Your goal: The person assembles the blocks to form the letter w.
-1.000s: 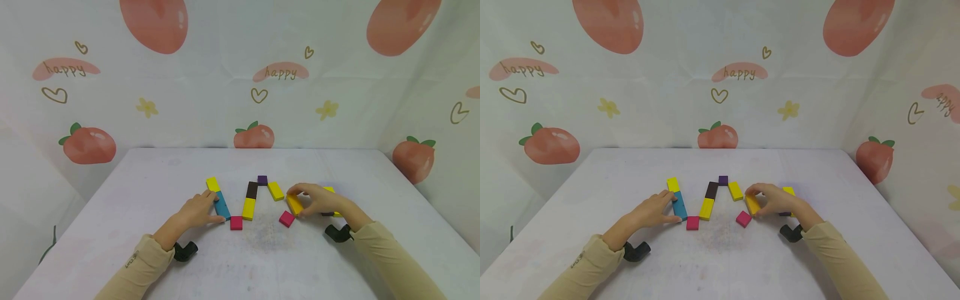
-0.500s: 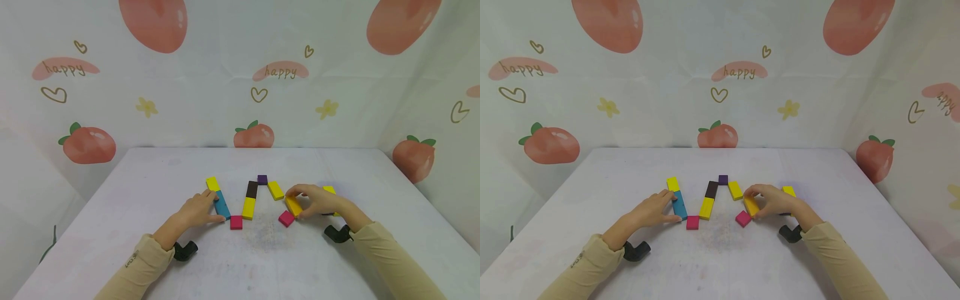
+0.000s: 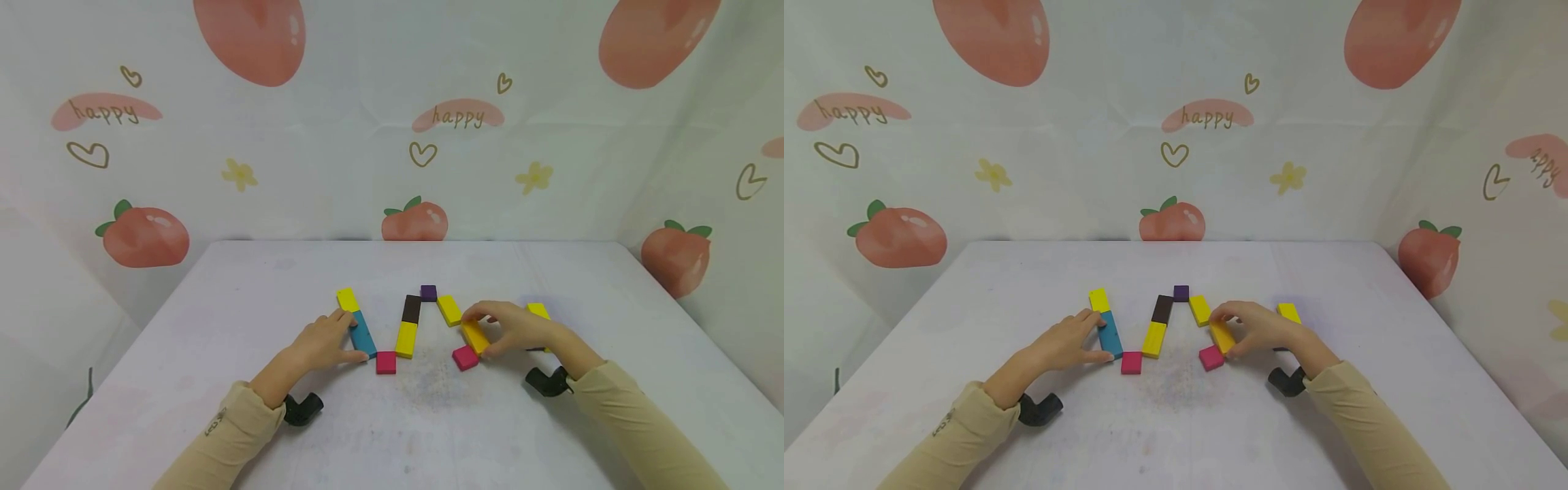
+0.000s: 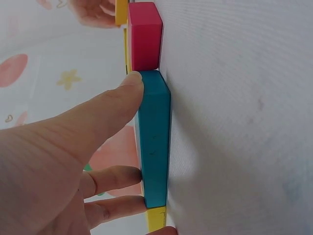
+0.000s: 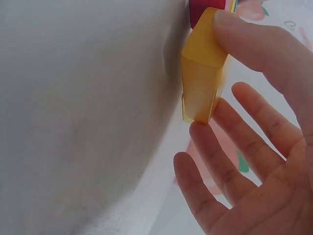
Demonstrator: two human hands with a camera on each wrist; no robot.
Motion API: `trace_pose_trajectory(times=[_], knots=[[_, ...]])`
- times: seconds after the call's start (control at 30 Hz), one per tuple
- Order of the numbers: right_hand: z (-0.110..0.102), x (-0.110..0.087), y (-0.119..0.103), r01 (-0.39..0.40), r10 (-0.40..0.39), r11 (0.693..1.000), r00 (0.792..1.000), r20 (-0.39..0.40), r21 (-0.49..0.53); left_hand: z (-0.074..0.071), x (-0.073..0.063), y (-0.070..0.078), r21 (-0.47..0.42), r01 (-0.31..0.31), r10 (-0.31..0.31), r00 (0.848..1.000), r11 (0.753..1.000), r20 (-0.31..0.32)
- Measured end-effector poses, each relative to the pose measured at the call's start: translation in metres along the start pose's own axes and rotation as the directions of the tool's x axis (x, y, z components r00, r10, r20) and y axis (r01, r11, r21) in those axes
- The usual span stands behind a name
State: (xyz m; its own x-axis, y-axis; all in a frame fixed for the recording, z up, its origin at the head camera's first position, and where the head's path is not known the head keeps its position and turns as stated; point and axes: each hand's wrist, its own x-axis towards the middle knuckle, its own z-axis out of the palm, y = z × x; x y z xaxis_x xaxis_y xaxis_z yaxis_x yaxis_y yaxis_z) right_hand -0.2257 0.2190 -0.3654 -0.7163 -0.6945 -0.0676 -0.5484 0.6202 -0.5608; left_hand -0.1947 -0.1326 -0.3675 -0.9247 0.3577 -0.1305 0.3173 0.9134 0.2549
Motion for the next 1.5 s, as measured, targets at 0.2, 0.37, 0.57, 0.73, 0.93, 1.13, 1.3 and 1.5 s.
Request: trace_pose_trajectory(times=[0.2,0.37,0.57,0.73,0.93,1.13,1.3,1.5], knots=[[-0.0001,0.0028,-0.0034,0.006,-0.006,1.0,1.0,0.006,-0.004,-0.0003,-0.0004,0.0002,-0.001,0.003,-0.003,1.0,1.0,-0.001],[0.0009,0.0043,-0.0056,0.003,-0.003,1.0,1.0,0.007,-0.018,-0.0001,-0.0004,0.0002,-0.001,0.005,-0.005,1.0,1.0,-0.002],[0.0023,0.005,-0.0055,-0.003,0.003,1.0,1.0,0.004,-0.03,-0.0003,-0.0002,0.0003,-0.001,0.002,-0.002,1.0,1.0,-0.005],[0.0029,0.0058,-0.0061,0.008,-0.008,0.999,1.0,0.002,-0.032,-0.0006,-0.0004,0.0004,-0.002,0.002,-0.002,1.0,1.0,-0.006],[0.0039,0.0069,-0.0069,0.018,-0.018,0.999,1.0,0.0,-0.037,-0.0006,-0.0009,0.0008,-0.003,0.005,-0.005,1.0,1.0,-0.004],[0.0044,0.0076,-0.0073,0.027,-0.027,0.999,1.0,0.002,-0.037,-0.0012,-0.0024,0.0004,-0.013,-0.006,0.006,1.0,1.0,-0.007],[0.0048,0.0086,-0.0079,0.024,-0.024,0.999,1.0,0.003,-0.04,-0.002,-0.0026,0.0007,-0.016,-0.012,0.011,1.0,1.0,-0.007],[0.0055,0.01,-0.0094,0.01,-0.01,0.999,1.0,0.008,-0.034,-0.0023,-0.0036,0.001,-0.016,-0.011,0.011,1.0,1.0,-0.008]])
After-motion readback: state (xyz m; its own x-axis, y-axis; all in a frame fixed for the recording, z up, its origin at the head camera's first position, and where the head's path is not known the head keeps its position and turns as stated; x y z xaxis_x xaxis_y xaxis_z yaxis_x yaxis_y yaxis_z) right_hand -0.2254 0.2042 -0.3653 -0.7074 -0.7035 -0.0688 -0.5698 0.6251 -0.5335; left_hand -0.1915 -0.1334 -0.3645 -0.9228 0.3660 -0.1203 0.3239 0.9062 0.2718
